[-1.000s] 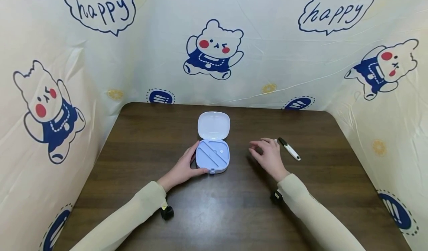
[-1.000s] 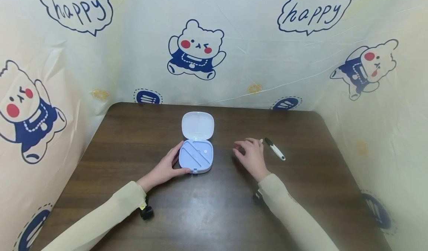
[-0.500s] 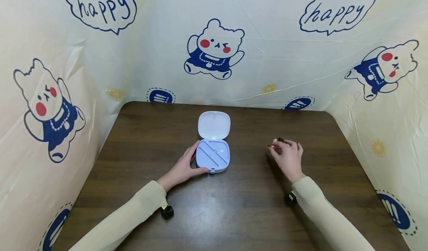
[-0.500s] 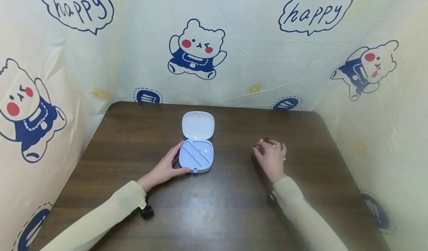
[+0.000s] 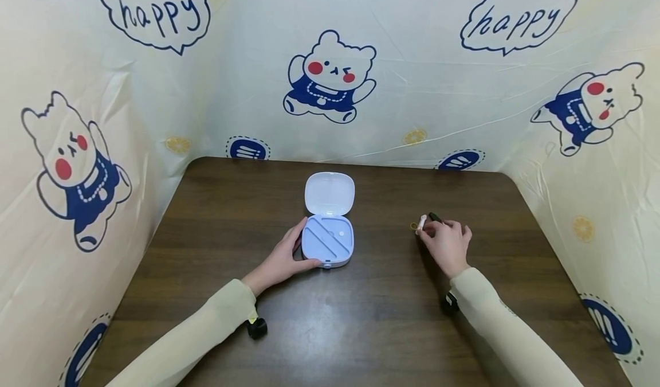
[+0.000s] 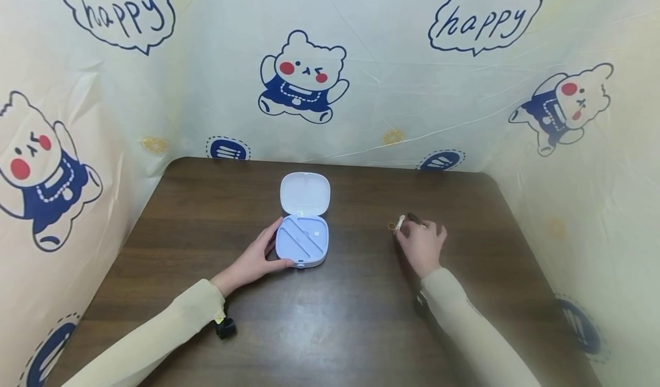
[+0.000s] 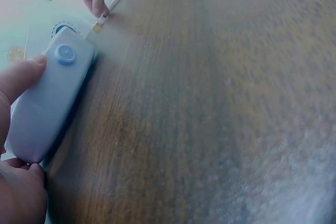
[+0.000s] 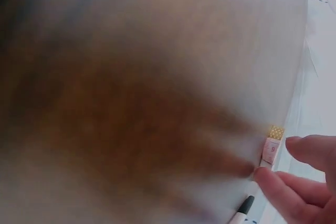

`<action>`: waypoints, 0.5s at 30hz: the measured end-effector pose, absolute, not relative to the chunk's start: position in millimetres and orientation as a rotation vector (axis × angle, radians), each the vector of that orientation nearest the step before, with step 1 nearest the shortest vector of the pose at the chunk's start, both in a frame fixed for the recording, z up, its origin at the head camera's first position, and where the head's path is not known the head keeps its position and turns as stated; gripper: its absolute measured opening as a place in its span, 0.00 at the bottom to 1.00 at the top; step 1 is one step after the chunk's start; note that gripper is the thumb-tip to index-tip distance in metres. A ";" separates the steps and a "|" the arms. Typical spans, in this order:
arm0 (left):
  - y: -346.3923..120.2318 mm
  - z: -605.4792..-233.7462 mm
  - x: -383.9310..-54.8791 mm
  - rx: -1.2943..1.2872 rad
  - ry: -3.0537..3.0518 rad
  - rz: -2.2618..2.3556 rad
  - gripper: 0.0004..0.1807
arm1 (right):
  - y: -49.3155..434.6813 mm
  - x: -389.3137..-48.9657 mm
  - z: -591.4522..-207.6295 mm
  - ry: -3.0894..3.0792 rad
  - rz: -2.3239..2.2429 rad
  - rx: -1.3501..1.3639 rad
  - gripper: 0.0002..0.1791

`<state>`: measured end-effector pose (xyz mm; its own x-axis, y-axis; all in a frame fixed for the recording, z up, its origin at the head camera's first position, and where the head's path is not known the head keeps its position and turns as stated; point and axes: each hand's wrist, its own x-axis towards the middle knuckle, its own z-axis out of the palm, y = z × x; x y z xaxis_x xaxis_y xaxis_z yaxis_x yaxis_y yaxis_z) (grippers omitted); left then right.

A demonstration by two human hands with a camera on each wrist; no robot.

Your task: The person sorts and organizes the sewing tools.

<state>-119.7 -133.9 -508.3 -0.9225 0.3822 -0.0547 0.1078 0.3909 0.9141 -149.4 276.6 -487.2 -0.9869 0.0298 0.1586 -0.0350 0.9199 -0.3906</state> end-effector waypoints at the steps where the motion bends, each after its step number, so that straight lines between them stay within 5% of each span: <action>1: -133.9 -508.2 -119.8 0.430 2.395 1.542 0.63 | 276.4 -150.4 -485.8 -2.943 0.593 -0.008 0.14; 15: -132.9 -507.1 -119.4 0.411 2.409 1.517 0.63 | 269.9 -164.4 -477.1 -3.075 0.481 -0.064 0.12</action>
